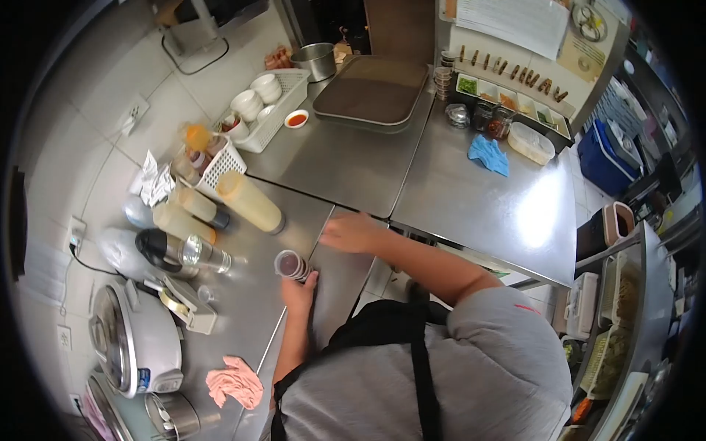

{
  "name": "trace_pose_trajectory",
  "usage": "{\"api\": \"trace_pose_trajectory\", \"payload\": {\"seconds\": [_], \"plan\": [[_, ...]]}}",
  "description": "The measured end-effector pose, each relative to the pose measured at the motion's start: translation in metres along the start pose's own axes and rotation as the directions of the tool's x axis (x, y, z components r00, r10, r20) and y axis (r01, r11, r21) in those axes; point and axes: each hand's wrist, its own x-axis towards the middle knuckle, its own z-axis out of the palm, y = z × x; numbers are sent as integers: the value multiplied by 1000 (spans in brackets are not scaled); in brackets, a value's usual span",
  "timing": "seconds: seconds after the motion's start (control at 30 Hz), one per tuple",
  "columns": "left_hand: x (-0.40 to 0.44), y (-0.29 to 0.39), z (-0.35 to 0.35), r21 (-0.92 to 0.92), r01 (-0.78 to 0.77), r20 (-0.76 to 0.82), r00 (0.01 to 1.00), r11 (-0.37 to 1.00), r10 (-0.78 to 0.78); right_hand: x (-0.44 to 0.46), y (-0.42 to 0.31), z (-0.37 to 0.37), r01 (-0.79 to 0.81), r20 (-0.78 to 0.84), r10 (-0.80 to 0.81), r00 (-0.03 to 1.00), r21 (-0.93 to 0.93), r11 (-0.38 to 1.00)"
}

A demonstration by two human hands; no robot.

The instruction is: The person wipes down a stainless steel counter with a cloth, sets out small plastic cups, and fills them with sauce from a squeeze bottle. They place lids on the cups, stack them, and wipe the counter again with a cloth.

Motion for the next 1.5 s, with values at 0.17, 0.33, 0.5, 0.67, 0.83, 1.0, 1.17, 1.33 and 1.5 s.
{"api": "trace_pose_trajectory", "payload": {"seconds": [0.17,0.33,0.5,0.67,0.83,1.0,1.17,1.33,1.5], "plan": [[36,25,54,17,42,170,984,999,-44,-76,122,-29,-229,-260,248,933,101,968],[82,63,117,11,-66,298,953,998,60,-146,207,-61,-480,-497,516,697,211,851],[131,91,201,-48,-163,412,896,985,168,-174,256,-84,-564,-680,387,623,-48,824],[177,143,285,-78,-167,494,850,983,184,-164,265,-98,-593,-706,379,599,-72,802],[232,181,377,-114,-164,464,863,980,199,-167,271,-104,-518,-649,378,660,-29,855],[292,201,459,-160,-203,432,866,966,253,-168,277,-107,-429,-658,333,676,16,903],[315,223,508,-185,-139,425,881,973,207,-167,279,-112,-414,-637,347,689,47,909],[312,229,517,-153,-167,426,878,974,217,-165,279,-111,-409,-642,352,681,66,910],[287,235,457,-29,-193,523,833,981,179,-164,277,-111,-452,-628,370,685,32,891]]}}
